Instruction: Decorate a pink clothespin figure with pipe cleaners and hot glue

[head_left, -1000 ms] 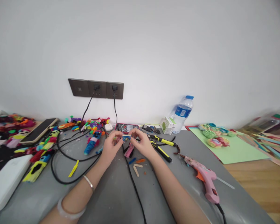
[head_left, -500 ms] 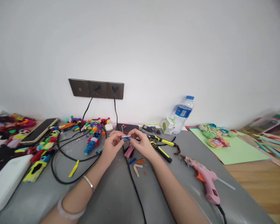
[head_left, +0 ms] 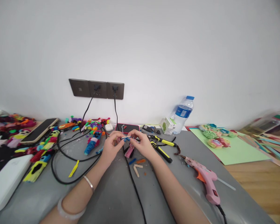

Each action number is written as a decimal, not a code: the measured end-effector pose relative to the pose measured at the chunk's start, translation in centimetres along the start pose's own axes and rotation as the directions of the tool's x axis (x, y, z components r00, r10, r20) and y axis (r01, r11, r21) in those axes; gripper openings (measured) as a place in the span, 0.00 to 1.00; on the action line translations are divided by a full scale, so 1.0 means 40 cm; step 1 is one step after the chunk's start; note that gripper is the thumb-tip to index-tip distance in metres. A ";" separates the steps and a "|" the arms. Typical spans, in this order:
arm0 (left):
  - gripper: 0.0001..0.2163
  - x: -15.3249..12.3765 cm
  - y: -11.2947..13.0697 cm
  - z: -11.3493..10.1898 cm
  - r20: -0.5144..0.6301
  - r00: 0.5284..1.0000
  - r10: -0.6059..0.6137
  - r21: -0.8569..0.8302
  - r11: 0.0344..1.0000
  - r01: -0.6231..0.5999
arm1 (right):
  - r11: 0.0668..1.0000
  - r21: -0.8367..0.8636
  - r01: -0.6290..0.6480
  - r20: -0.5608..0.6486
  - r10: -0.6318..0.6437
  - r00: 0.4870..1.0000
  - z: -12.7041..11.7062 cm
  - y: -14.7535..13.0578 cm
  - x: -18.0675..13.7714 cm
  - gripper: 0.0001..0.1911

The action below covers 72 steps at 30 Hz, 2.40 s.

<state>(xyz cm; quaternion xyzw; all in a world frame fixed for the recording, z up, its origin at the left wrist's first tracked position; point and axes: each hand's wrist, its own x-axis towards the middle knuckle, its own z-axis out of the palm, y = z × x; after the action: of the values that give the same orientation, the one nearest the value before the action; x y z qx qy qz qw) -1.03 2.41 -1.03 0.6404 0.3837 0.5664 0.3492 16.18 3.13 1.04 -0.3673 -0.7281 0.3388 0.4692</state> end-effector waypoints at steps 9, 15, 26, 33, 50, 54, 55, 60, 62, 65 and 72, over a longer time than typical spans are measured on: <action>0.03 0.000 0.007 0.001 0.000 1.000 -0.004 -0.005 1.000 0.004 | 1.000 -0.022 0.017 -0.005 -0.017 1.000 -0.001 -0.001 0.000 0.04; 0.03 0.000 0.004 0.001 -0.003 1.000 -0.002 -0.005 1.000 0.002 | 1.000 -0.022 0.020 -0.008 -0.020 1.000 -0.001 -0.001 -0.001 0.04; 0.04 0.001 0.005 0.000 -0.018 1.000 -0.014 -0.007 1.000 0.014 | 1.000 -0.010 0.009 -0.018 -0.009 1.000 0.000 0.001 0.001 0.03; 0.04 0.001 0.005 -0.001 -0.014 1.000 -0.012 0.005 1.000 0.012 | 1.000 -0.017 0.016 -0.033 -0.017 0.999 -0.002 0.005 0.001 0.04; 0.02 0.002 -0.001 0.000 -0.024 1.000 0.008 0.014 1.000 -0.007 | 1.000 -0.002 0.002 -0.019 -0.002 1.000 -0.002 0.008 -0.001 0.04; 0.02 0.000 0.001 0.001 -0.035 0.999 -0.001 0.009 1.000 0.001 | 1.000 0.002 -0.004 -0.022 0.004 1.000 -0.002 0.008 -0.001 0.04; 0.02 0.000 0.002 0.001 -0.037 0.999 0.000 0.005 1.000 0.000 | 1.000 0.005 -0.008 -0.022 0.009 1.000 -0.003 0.008 0.000 0.05; 0.02 0.003 0.005 0.000 -0.048 0.999 -0.003 -0.029 1.000 0.002 | 1.000 0.017 -0.020 -0.012 0.021 1.000 -0.003 0.009 0.000 0.06; 0.03 0.005 0.001 -0.004 -0.063 0.998 -0.017 -0.048 0.999 0.014 | 1.000 0.020 -0.016 0.008 0.016 1.000 -0.002 0.013 -0.001 0.08; 0.05 0.007 -0.008 -0.008 -0.074 0.995 -0.063 -0.083 0.995 0.057 | 1.000 0.015 0.003 0.007 -0.003 1.000 -0.007 0.018 0.000 0.12; 0.05 0.008 -0.019 -0.009 -0.084 0.995 -0.063 -0.109 0.993 0.053 | 0.980 -0.161 -0.120 -0.136 0.099 0.986 -0.094 -0.048 0.011 0.17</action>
<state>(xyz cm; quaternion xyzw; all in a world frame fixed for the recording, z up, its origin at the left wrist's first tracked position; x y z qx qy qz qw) -1.44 3.05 -1.53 0.5841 0.3863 0.6030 0.3820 19.13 3.11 4.08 -0.4661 -0.7015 0.2773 0.4624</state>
